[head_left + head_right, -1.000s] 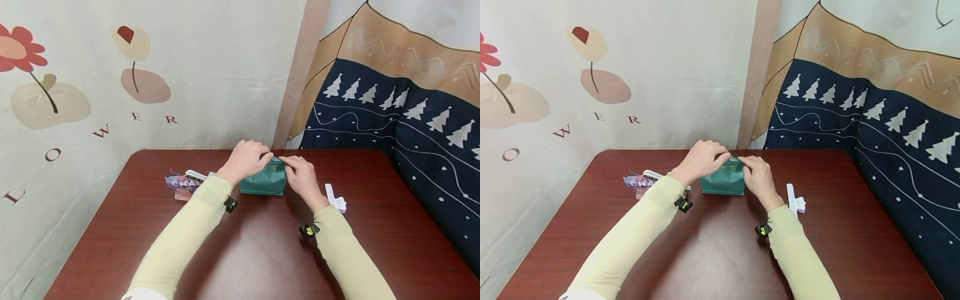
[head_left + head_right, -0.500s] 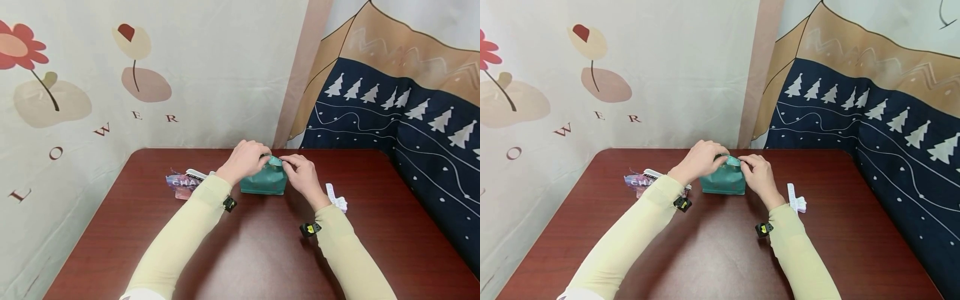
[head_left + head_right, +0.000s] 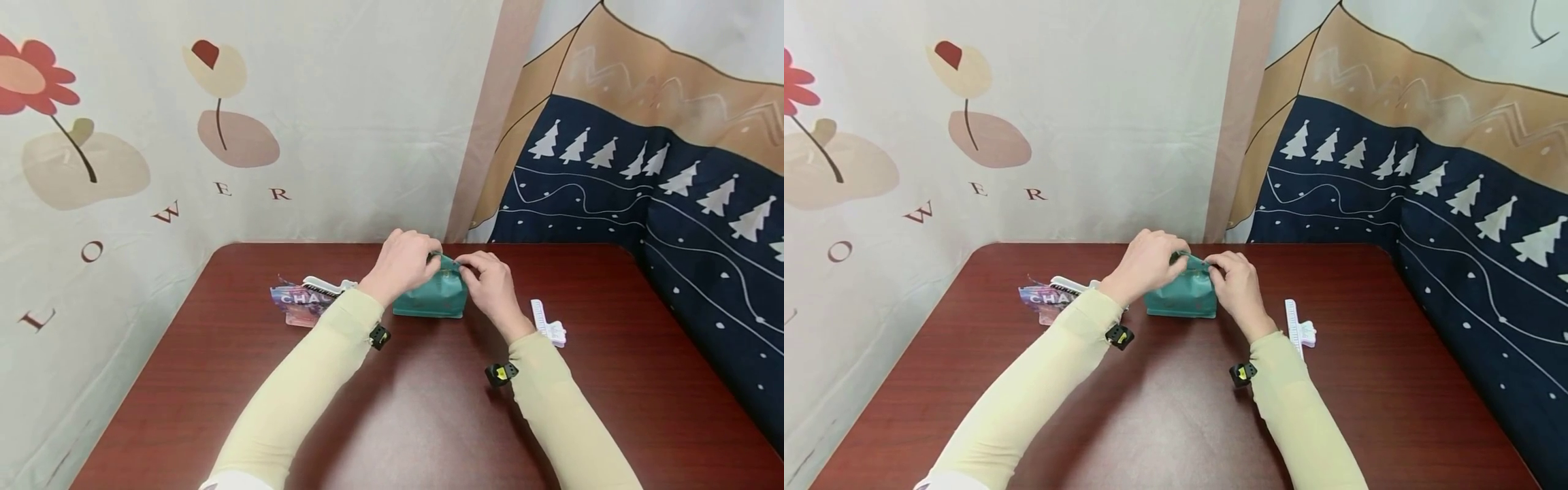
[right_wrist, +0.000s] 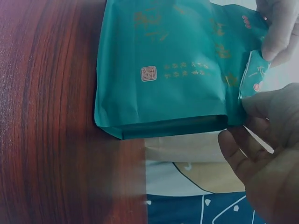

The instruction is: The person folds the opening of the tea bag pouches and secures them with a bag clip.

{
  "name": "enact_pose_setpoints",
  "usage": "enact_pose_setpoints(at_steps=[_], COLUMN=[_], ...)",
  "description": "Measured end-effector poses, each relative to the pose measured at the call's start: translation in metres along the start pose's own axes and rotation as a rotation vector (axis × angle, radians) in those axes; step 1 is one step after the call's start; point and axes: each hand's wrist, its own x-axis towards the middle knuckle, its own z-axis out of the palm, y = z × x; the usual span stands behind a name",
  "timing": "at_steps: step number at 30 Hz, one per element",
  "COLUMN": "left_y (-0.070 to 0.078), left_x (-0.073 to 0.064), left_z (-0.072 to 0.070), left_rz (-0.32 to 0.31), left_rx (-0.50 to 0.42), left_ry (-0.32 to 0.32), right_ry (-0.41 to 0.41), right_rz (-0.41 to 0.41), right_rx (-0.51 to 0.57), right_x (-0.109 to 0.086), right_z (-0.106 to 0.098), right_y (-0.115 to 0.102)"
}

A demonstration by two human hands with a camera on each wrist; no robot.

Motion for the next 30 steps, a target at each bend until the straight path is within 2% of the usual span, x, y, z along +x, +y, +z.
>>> enact_pose_setpoints(at_steps=[7,11,18,22,26,30], left_y=[0.008,0.011,0.016,0.015,0.013,0.01], left_x=[0.001,0.002,0.004,0.004,0.005,0.006], left_z=[0.012,0.015,0.012,0.009,0.008,0.007], left_rz=[-0.071,-0.095,-0.127,-0.123,-0.11,-0.099], left_rx=[0.091,0.113,0.097,0.072,0.07,0.092], left_ry=[0.086,0.129,0.09,0.096,0.105,0.076], right_ry=[0.045,0.065,0.101,0.113,0.103,0.061], right_rz=[-0.007,-0.022,-0.025,-0.024,-0.019,-0.019], right_rx=[-0.023,-0.01,0.018,-0.004,-0.008,-0.015], right_x=[-0.001,0.0,0.002,0.003,0.004,0.004], right_z=[0.004,0.005,0.007,0.007,0.006,0.005], right_y=[0.001,0.0,-0.003,-0.004,-0.004,-0.003])
